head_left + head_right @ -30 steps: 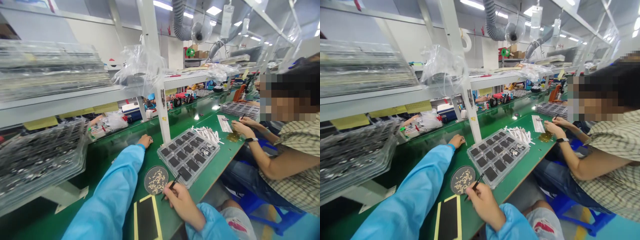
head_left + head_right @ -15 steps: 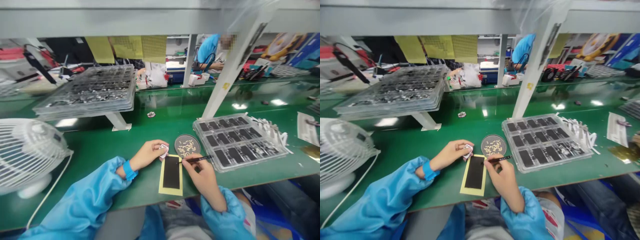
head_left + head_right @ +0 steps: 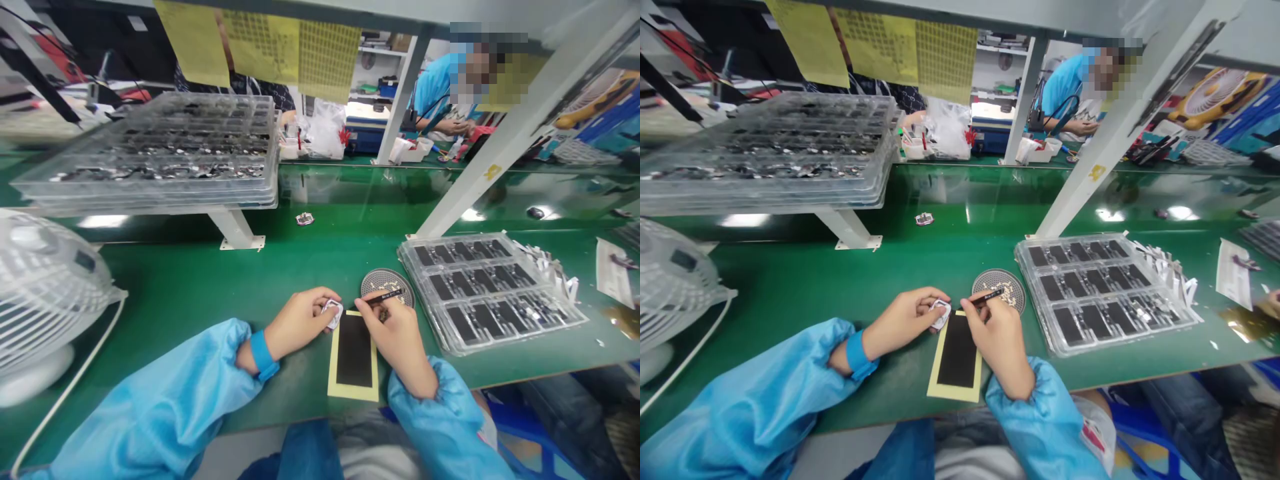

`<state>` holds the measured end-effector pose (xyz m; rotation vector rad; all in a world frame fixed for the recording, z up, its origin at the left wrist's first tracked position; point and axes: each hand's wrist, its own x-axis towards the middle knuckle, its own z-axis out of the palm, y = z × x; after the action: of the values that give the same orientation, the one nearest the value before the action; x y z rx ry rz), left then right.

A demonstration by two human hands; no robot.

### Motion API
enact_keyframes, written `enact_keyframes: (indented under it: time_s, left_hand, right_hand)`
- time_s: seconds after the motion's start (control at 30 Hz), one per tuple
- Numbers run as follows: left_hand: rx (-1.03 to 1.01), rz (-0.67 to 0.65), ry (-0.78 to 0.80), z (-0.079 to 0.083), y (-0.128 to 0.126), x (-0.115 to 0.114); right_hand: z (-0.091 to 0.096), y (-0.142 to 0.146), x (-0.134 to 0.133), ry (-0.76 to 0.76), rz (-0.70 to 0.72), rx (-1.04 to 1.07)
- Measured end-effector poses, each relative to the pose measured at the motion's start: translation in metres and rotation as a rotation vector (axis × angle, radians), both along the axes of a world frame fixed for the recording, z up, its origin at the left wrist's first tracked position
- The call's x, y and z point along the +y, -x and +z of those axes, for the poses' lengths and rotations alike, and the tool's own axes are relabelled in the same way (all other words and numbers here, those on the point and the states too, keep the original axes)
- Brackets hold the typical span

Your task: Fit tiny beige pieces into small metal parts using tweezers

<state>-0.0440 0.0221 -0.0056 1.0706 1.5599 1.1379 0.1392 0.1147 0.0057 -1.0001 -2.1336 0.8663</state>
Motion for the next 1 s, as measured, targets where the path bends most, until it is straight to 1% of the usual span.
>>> enact_keyframes:
  time_s: [0.07,0.17,0.23,0.33,0.53,0.7,0.83,1.0]
  left_hand:
    - [0.004,0.001,0.003,0.0006,0.0007,-0.0001]
    - [0.0,0.004,0.012,0.0005,0.001,-0.0007]
    - [-0.001,0.003,0.019,0.0001,0.0008,-0.0013]
    - [0.003,0.004,0.016,0.0,0.0005,-0.002]
    - [-0.014,0.006,0.006,0.0,-0.0001,-0.002]
    - [-0.013,0.002,0.001,-0.0016,0.0002,-0.0034]
    - [-0.006,-0.002,0.003,-0.0009,0.0009,-0.0039]
    - [-0.008,0.002,0.005,0.0012,0.0002,-0.0034]
  right_hand:
    - [-0.0016,-0.0013,0.0,0.046,0.011,0.009]
    - [-0.0064,-0.0059,0.0002,0.15,0.015,0.093]
    - [-0.0091,-0.0089,-0.0003,0.169,-0.008,0.136]
    - [-0.0093,-0.0097,-0.002,0.121,-0.025,0.13]
    - [-0.0043,-0.0048,-0.0036,0.014,0.0,0.068]
    - [-0.0052,-0.0064,-0.0035,0.033,0.012,0.061]
    - [-0.0061,-0.0082,-0.0046,0.056,-0.011,0.097]
    - [-0.0036,-0.0064,-0.0053,0.004,-0.001,0.075]
